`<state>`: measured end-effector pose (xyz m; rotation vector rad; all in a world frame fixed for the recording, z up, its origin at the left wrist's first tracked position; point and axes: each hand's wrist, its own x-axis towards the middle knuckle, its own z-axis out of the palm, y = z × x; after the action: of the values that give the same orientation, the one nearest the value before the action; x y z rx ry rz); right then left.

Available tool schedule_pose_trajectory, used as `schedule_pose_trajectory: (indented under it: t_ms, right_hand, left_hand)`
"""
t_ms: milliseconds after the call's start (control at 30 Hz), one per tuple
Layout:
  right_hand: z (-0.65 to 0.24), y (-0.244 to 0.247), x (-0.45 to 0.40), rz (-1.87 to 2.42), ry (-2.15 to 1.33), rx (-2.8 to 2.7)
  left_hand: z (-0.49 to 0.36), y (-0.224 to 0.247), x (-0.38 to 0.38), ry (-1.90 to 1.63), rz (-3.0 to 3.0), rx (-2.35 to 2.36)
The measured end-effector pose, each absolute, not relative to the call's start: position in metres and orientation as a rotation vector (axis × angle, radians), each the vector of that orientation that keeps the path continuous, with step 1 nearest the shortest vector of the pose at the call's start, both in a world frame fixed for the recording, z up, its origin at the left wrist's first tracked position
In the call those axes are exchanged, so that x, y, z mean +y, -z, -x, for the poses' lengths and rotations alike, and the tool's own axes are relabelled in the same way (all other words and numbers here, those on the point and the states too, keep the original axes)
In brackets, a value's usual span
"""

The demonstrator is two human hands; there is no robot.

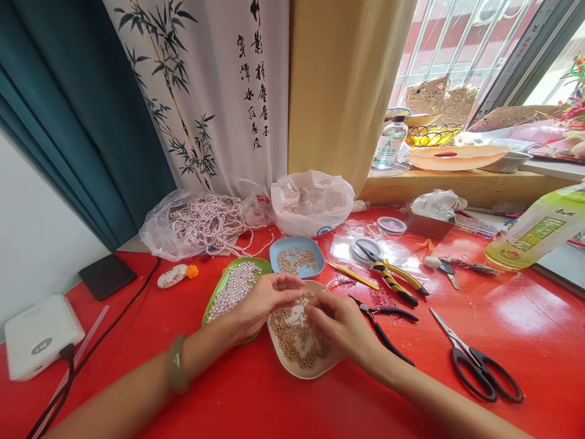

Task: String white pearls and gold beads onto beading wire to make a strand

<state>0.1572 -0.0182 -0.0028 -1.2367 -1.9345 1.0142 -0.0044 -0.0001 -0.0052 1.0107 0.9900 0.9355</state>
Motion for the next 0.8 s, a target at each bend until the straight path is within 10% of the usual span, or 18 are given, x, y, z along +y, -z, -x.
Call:
schedule_pose_trajectory:
  t_ms: [800]
  right_hand:
    - [-0.161, 0.012, -0.014, 1.227, -1.050, -1.832]
  left_hand:
    - [0.092, -0.010, 0.058, -0.455, -2.038, 1.579]
